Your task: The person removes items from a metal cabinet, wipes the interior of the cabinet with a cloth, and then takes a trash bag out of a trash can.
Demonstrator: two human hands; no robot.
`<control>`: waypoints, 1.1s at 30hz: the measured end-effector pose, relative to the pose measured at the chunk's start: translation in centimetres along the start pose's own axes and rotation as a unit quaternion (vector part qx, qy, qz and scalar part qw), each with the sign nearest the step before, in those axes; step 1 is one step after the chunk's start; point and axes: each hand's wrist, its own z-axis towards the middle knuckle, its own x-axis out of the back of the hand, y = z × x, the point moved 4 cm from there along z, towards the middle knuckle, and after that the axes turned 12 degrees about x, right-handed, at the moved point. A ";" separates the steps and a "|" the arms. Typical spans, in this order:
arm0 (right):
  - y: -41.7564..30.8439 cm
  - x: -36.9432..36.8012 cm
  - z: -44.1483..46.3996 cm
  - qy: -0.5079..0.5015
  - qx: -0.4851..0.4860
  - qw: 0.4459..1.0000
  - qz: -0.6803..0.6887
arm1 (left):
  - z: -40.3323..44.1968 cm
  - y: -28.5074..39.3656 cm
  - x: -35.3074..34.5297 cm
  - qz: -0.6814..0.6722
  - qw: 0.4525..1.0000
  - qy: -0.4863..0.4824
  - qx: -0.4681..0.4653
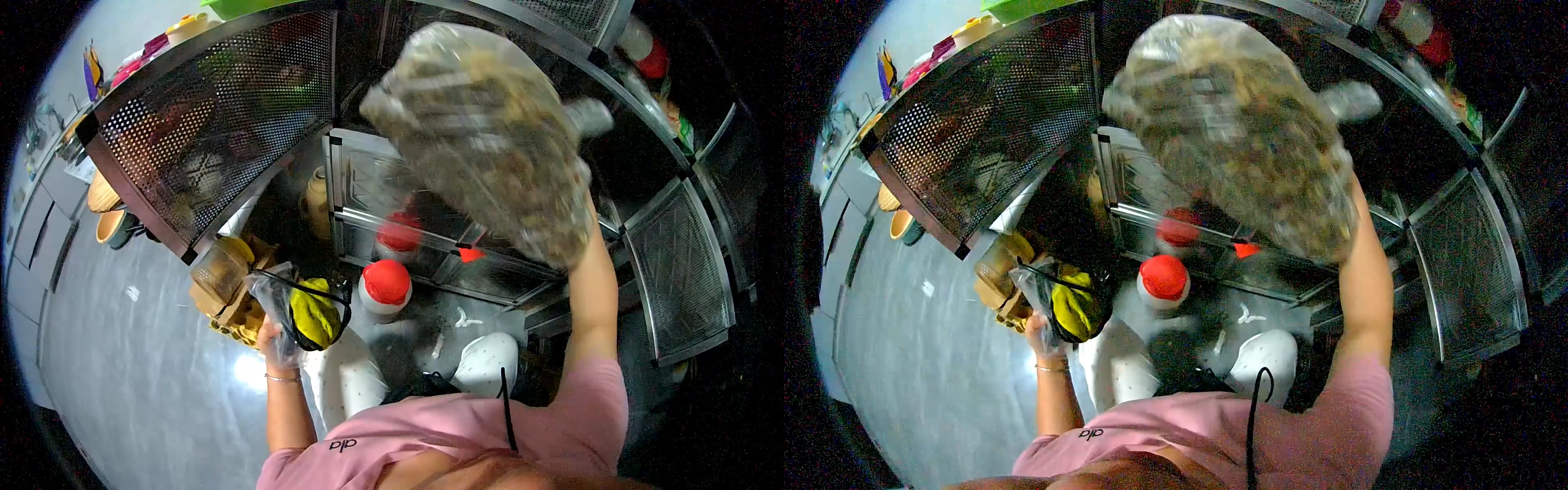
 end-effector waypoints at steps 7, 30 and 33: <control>2.4 -0.2 -14.0 -0.146 -0.021 0.948 -0.282 | 0.6 -0.3 -1.1 -0.008 1.000 0.012 0.015; 46.7 -13.1 -15.5 -0.027 -0.247 0.840 -0.482 | 9.6 -7.5 -7.5 -0.044 0.993 -0.028 0.102; 49.0 -15.7 -16.6 -0.104 -0.210 0.824 -0.515 | 9.0 -7.6 -7.6 0.051 0.987 0.139 0.061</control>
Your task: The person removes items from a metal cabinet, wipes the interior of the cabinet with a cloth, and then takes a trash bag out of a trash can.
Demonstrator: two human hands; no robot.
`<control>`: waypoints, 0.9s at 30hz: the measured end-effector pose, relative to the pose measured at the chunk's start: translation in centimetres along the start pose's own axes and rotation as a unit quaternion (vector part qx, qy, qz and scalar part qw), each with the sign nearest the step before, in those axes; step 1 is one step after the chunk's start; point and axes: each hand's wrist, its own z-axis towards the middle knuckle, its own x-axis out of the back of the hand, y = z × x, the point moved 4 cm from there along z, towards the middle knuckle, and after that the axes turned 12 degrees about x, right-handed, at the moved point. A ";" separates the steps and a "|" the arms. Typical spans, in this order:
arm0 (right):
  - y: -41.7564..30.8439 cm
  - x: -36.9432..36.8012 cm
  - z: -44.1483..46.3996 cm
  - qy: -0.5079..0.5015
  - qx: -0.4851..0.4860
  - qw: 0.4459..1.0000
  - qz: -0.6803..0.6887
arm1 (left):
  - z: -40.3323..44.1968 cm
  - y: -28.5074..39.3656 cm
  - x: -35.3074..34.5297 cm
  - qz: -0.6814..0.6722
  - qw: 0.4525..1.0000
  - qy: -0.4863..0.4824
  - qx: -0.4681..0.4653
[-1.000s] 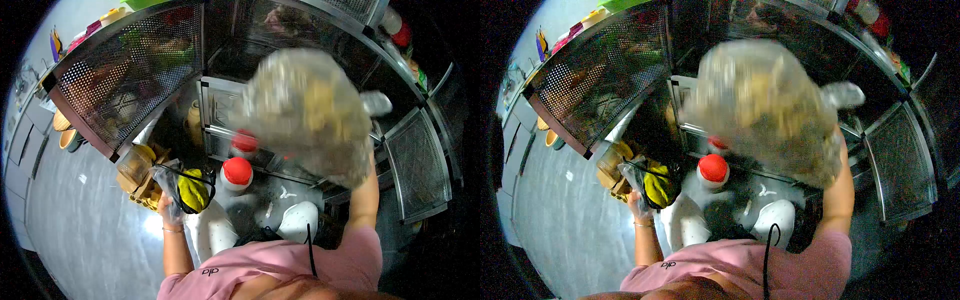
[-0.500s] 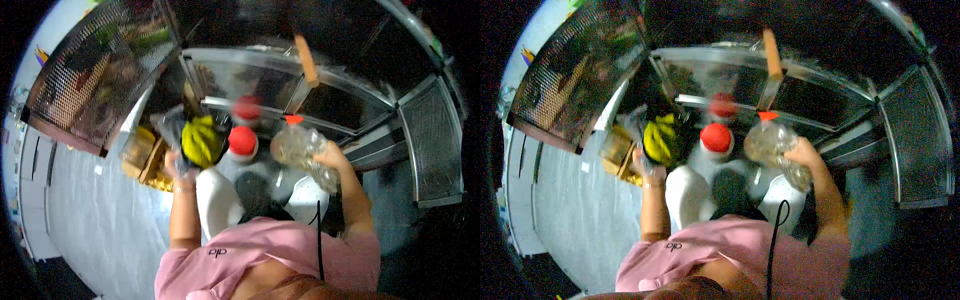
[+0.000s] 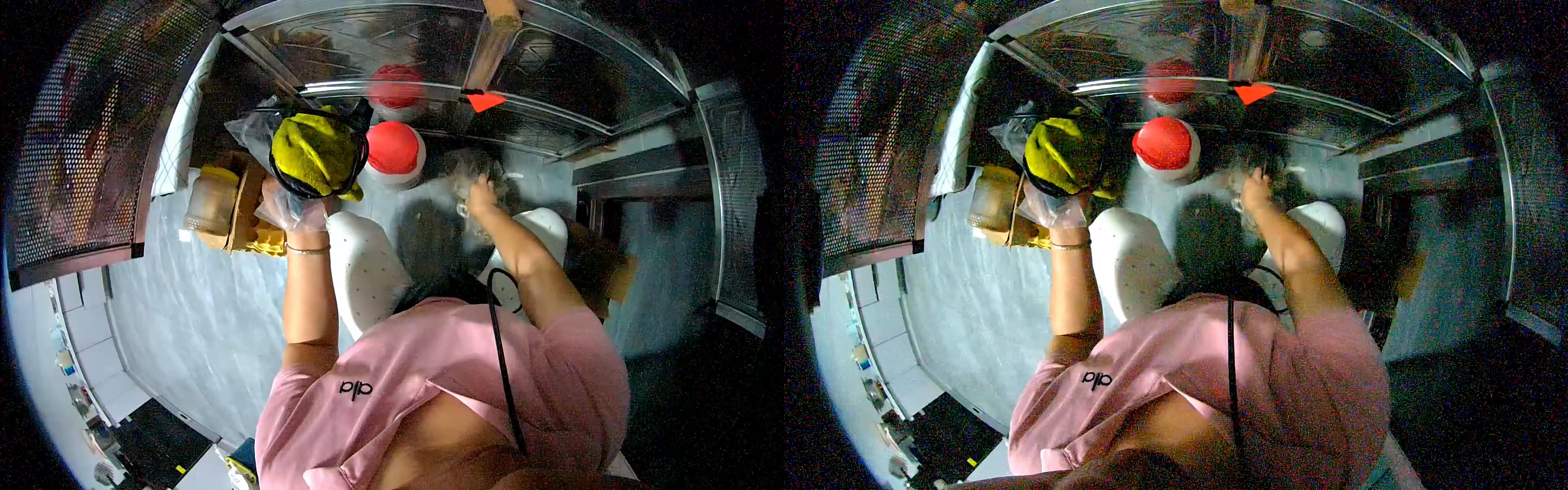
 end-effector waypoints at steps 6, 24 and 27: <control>-1.3 -2.2 -2.5 -0.274 0.040 0.956 0.096 | 1.7 -2.4 1.8 -0.064 0.971 -0.221 0.071; -17.5 29.7 -7.9 0.060 0.370 0.574 0.728 | 0.9 -5.7 -4.2 -0.092 0.948 -0.222 0.210; -16.9 29.4 -7.5 0.068 0.358 0.548 0.753 | 1.8 -5.5 -2.9 -0.064 0.948 -0.236 0.205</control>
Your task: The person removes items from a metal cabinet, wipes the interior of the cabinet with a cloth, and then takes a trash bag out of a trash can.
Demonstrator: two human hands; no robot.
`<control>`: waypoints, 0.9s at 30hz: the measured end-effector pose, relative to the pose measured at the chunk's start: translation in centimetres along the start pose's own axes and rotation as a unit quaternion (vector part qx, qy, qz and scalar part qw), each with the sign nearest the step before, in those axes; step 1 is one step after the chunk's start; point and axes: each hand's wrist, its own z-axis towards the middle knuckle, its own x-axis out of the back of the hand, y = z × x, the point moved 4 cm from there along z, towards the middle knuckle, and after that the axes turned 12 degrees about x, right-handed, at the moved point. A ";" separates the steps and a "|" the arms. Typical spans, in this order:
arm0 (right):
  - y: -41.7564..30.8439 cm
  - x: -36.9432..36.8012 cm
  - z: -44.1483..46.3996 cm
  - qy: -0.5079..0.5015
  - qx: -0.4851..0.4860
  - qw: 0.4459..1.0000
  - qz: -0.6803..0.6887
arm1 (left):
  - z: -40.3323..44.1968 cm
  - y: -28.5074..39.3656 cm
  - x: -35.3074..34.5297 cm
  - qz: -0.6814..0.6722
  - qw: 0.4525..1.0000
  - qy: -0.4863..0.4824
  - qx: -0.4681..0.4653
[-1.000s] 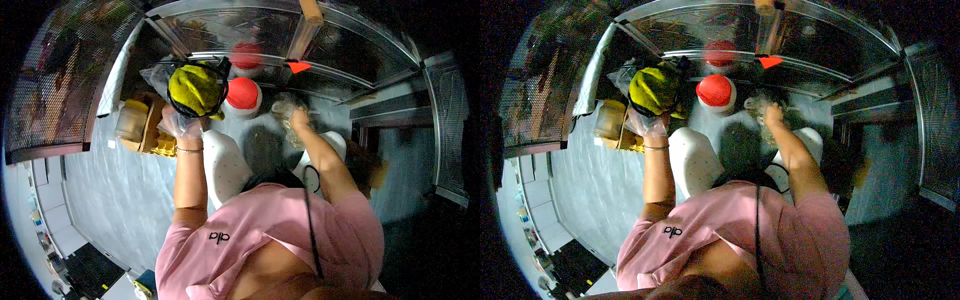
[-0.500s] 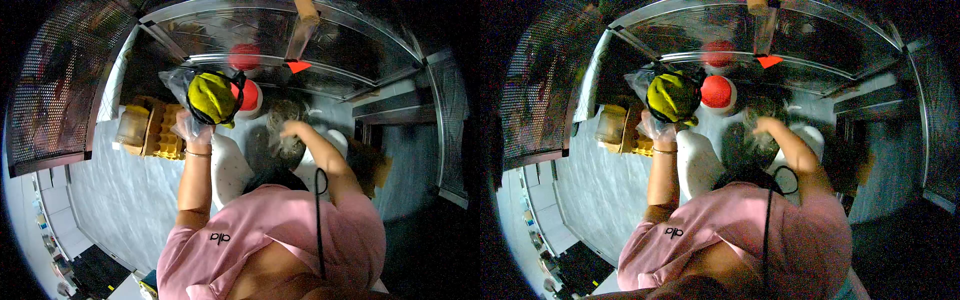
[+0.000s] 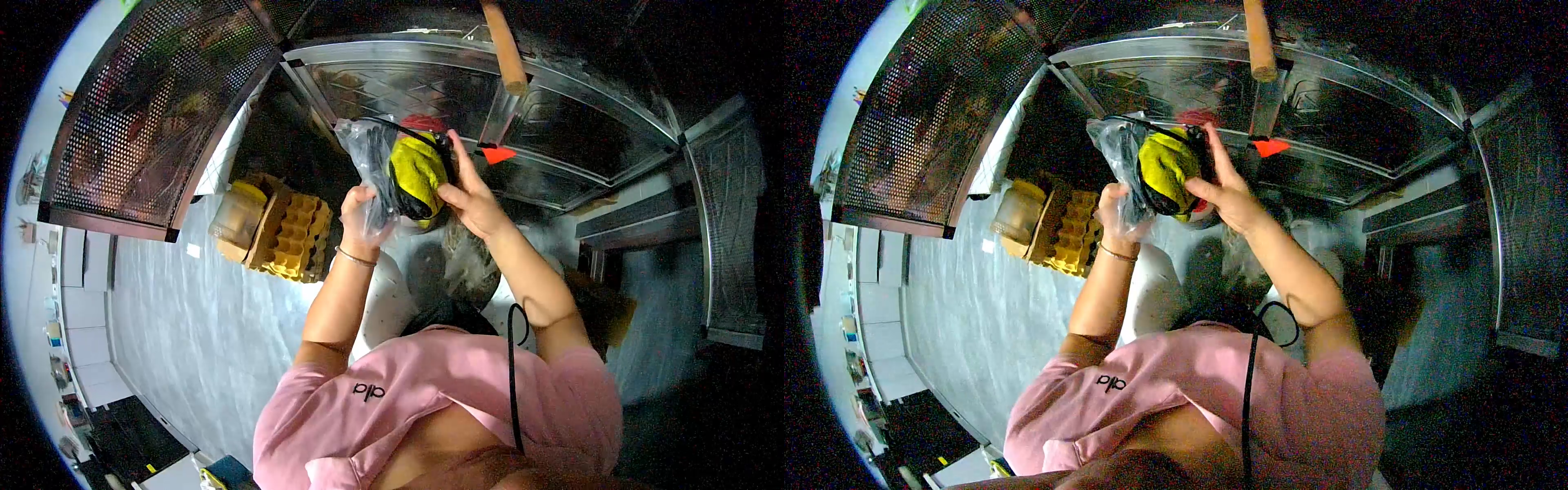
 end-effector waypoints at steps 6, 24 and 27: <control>1.1 1.1 -1.5 0.082 -0.098 0.953 0.275 | -0.7 -0.2 -0.1 -0.035 0.999 -0.001 -0.017; -1.8 5.9 -4.9 0.168 -0.073 0.961 0.208 | -1.4 1.9 -4.1 -0.018 0.994 -0.104 -0.042; -6.5 2.4 -3.6 0.143 0.028 0.939 0.310 | -1.5 3.1 -4.3 0.048 0.994 -0.067 -0.078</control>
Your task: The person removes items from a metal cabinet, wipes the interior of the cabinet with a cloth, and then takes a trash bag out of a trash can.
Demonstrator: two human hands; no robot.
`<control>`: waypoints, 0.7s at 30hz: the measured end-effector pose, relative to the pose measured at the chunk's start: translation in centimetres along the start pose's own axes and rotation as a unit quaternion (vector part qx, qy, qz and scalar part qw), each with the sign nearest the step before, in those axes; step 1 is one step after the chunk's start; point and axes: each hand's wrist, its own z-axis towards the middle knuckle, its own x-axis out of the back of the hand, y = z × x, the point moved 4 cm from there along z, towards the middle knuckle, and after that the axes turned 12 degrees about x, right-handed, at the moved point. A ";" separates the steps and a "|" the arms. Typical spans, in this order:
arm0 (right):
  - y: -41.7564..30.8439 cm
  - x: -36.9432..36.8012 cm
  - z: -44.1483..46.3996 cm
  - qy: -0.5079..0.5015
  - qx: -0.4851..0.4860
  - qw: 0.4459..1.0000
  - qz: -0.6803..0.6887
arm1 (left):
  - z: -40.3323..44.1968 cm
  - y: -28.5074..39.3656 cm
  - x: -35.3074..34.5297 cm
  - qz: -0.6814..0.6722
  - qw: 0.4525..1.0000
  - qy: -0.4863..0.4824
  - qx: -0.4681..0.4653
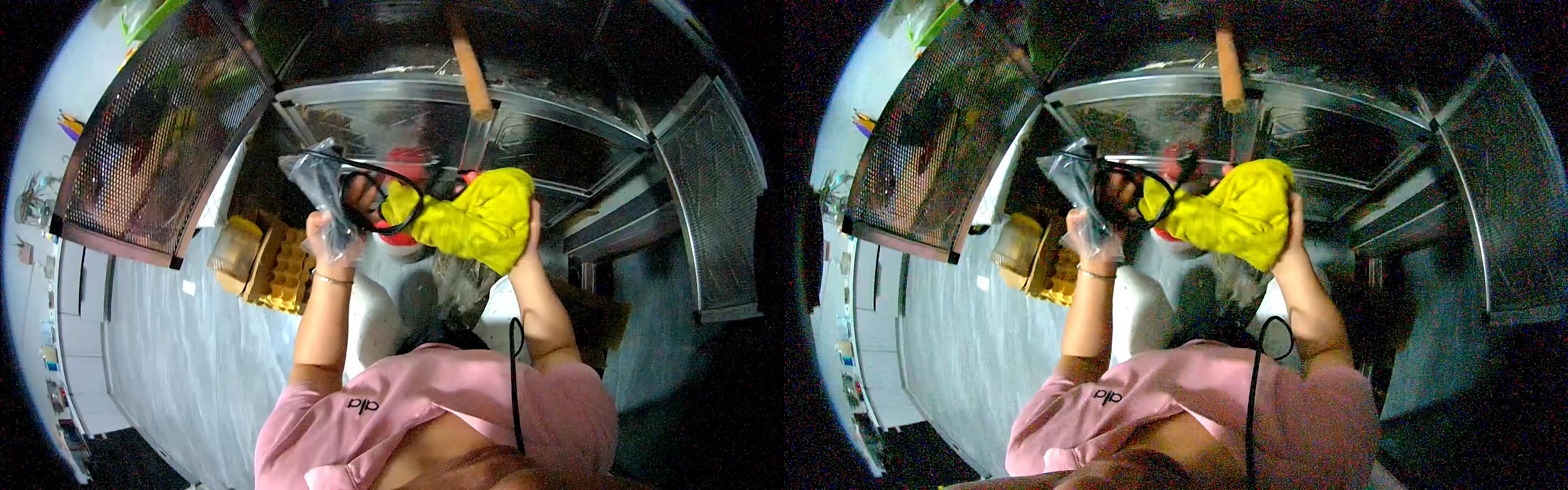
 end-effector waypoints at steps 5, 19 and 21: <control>-5.8 -3.1 -0.4 0.000 0.123 0.991 -0.048 | 0.4 2.9 -0.3 0.060 0.996 0.051 -0.038; -29.5 -9.8 5.8 0.049 0.558 0.711 -0.425 | 7.9 12.9 -8.1 0.591 0.659 0.159 -0.438; -30.5 -10.6 7.8 0.073 0.490 0.586 -0.641 | 9.0 12.2 -11.1 0.553 0.724 0.165 -0.377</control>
